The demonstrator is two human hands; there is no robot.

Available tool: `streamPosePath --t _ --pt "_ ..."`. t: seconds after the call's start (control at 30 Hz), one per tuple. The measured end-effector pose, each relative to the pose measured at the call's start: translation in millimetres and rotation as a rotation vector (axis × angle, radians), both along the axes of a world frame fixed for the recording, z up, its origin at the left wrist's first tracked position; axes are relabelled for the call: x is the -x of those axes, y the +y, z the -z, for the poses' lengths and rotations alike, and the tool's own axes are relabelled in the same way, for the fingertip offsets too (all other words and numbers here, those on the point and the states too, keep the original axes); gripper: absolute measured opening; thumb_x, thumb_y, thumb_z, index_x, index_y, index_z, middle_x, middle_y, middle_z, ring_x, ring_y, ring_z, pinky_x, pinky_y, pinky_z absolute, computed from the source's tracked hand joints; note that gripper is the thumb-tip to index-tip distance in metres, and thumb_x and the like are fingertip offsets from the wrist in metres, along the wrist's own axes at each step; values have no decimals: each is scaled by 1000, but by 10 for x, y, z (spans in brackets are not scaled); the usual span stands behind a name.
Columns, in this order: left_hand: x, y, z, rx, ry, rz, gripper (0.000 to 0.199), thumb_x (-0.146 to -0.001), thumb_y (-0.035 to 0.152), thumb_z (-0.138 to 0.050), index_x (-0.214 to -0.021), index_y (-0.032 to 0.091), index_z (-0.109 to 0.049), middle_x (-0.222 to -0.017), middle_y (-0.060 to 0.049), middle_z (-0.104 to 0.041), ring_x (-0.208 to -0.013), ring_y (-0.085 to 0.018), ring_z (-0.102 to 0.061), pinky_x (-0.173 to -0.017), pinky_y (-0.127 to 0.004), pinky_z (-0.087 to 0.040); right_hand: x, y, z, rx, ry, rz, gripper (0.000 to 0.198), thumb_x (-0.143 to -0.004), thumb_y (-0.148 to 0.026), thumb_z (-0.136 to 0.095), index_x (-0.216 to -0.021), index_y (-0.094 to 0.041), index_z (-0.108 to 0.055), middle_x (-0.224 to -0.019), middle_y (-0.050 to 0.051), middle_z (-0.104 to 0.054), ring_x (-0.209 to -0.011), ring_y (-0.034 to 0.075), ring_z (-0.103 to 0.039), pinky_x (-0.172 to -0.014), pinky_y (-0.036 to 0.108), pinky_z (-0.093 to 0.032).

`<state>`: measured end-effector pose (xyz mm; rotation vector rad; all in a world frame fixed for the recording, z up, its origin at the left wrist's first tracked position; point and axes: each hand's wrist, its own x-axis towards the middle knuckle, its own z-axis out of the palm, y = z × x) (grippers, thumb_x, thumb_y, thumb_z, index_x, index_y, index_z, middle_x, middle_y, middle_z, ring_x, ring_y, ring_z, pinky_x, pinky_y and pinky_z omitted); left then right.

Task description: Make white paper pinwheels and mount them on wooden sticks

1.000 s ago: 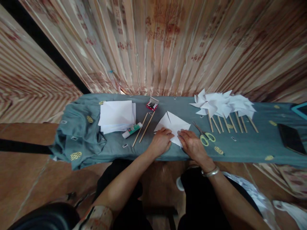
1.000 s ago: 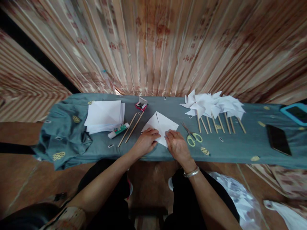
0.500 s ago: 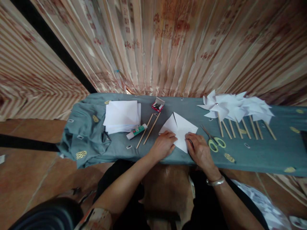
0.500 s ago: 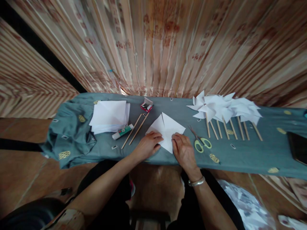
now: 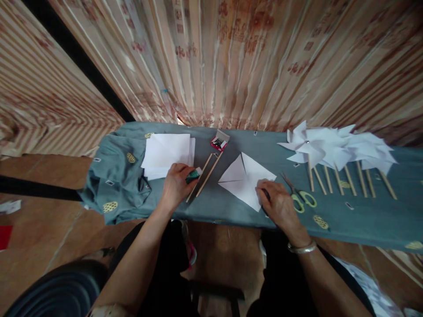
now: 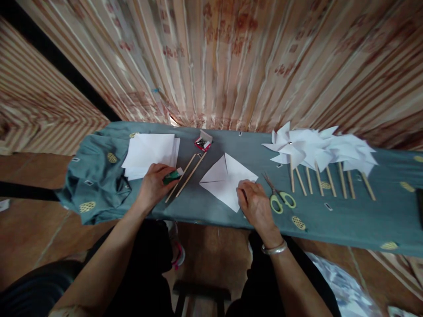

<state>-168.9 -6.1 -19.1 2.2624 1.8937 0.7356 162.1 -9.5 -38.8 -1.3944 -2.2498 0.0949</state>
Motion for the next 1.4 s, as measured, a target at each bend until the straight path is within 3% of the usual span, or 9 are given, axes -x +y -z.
streamPosePath --t 0.2,0.33,0.4,0.57,0.7,0.8,1.03,1.23,1.4 --pt "-36 -3 -72 48 -72 -43 23 -81 23 -62 -102 17 -70 -98 -10 -67 -99 -27 -59 -89 -40 -50 -15 -29 11 -13 36 2 27 -96 -30 -45 -101 -15 -67 -106 15 -71 -101 28 -62 -93 46 -50" --pt "-257 -35 -181 112 -738 -26 28 -79 35 -66 -100 17 -69 -98 -6 -68 -87 -20 -64 -81 -33 -53 67 -84 -43 -23 187 21 28 -96 -30 -48 -105 -15 -69 -109 15 -72 -108 27 -63 -99 47 -48" --pt "-441 -65 -227 313 -1144 -22 38 -75 43 -71 -101 15 -68 -87 -3 -68 -78 -17 -66 -74 -31 -54 148 -119 -86 46 311 17 26 -95 -31 -50 -104 -18 -70 -109 12 -73 -109 26 -63 -100 46 -48" --pt "-922 -136 -272 714 -1645 -6 46 -63 45 -82 -90 11 -67 -65 -1 -64 -56 -11 -59 -49 -20 -48 373 -140 -171 481 797 63 27 -86 -44 -63 -99 -23 -73 -105 7 -75 -96 22 -68 -90 38 -52" --pt "-1210 -207 -238 944 -1717 128 44 -63 44 -84 -84 9 -68 -62 0 -61 -49 -7 -52 -39 -15 -37 445 -100 -229 884 1178 -118 36 -78 -53 -71 -102 -26 -75 -102 2 -75 -91 17 -67 -89 31 -51" --pt "-1338 -259 -208 1010 -1745 150 44 -61 45 -85 -81 10 -69 -69 -2 -63 -51 -7 -54 -39 -16 -35 422 -108 -273 1032 1348 -159 32 -73 -50 -77 -93 -24 -77 -87 0 -74 -77 13 -63 -78 25 -50" --pt "-1482 -312 -133 1085 -1629 240 42 -66 48 -81 -75 10 -68 -65 0 -62 -42 -2 -42 -40 -18 -24 257 -170 -308 1056 1511 -16 26 -70 -44 -81 -82 -21 -78 -75 0 -71 -59 9 -54 -58 24 -47" --pt "-1542 -295 -83 1117 -1570 297 47 -66 54 -78 -73 10 -63 -63 2 -58 -39 0 -30 -41 -20 -14 155 -186 -312 1115 1337 1 32 -64 -43 -85 -86 -20 -79 -71 -1 -72 -62 10 -59 -69 25 -48" --pt "-1534 -277 -53 1128 -1495 357 44 -70 53 -76 -74 12 -61 -57 4 -54 -39 0 -29 -42 -20 -15 106 -84 -315 996 1416 161 33 -61 -49 -85 -78 -22 -77 -75 0 -74 -66 13 -63 -69 25 -52"
